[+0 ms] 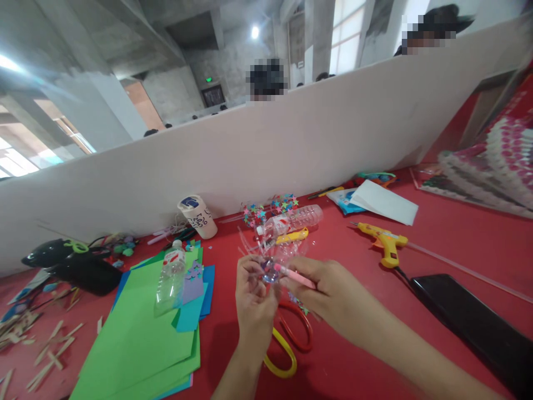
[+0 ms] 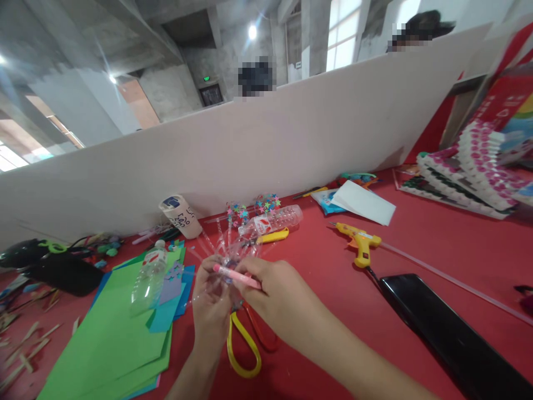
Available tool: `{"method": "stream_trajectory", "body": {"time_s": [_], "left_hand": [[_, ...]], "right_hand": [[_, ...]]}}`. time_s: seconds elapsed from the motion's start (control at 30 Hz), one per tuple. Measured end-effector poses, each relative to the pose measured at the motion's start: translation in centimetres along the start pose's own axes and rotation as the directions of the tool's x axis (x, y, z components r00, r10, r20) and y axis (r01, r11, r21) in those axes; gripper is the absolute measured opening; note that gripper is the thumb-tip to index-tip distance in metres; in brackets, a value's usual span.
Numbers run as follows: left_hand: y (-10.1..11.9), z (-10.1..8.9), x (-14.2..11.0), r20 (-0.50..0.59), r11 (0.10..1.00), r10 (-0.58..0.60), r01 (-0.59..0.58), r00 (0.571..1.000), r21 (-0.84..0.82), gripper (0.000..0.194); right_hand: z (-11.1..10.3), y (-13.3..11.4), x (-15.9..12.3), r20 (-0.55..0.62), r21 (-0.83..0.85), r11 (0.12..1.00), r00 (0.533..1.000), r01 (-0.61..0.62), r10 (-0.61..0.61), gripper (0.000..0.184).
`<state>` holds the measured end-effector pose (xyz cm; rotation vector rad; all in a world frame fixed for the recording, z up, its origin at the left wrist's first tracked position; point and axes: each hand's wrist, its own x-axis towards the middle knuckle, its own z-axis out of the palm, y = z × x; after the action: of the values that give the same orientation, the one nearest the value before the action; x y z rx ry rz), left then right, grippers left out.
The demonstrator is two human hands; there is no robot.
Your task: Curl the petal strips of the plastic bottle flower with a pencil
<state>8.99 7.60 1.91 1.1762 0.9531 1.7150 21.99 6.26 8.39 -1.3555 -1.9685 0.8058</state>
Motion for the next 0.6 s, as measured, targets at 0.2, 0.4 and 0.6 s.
{"method": "stream_trajectory", "body": {"time_s": [0.2,0.4,0.6], "left_hand": [[0.00,-0.16,-0.36,0.038,0.996,-0.084,0.084,0.996,-0.005,0.028],[0.06,-0.11,-0.12,0.021,1.000,-0.025,0.024,0.999,0.011,0.026],[0.24,-0.05,-0.11,0.043,0.999,-0.025,0.026,0.999,-0.029,0.024]], "right_hand": [[0.17,-0.02,-0.07,-0.087,-0.053,0.999,0.996,0.011,-0.015,0.011],[0.49,0.09,0.11,-0.087,-0.008,1.000,0.996,0.025,-0.026,0.013],[0.87,0.05,0.08,-0.206,-0.097,0.995,0.978,0.013,-0.033,0.012]]}}
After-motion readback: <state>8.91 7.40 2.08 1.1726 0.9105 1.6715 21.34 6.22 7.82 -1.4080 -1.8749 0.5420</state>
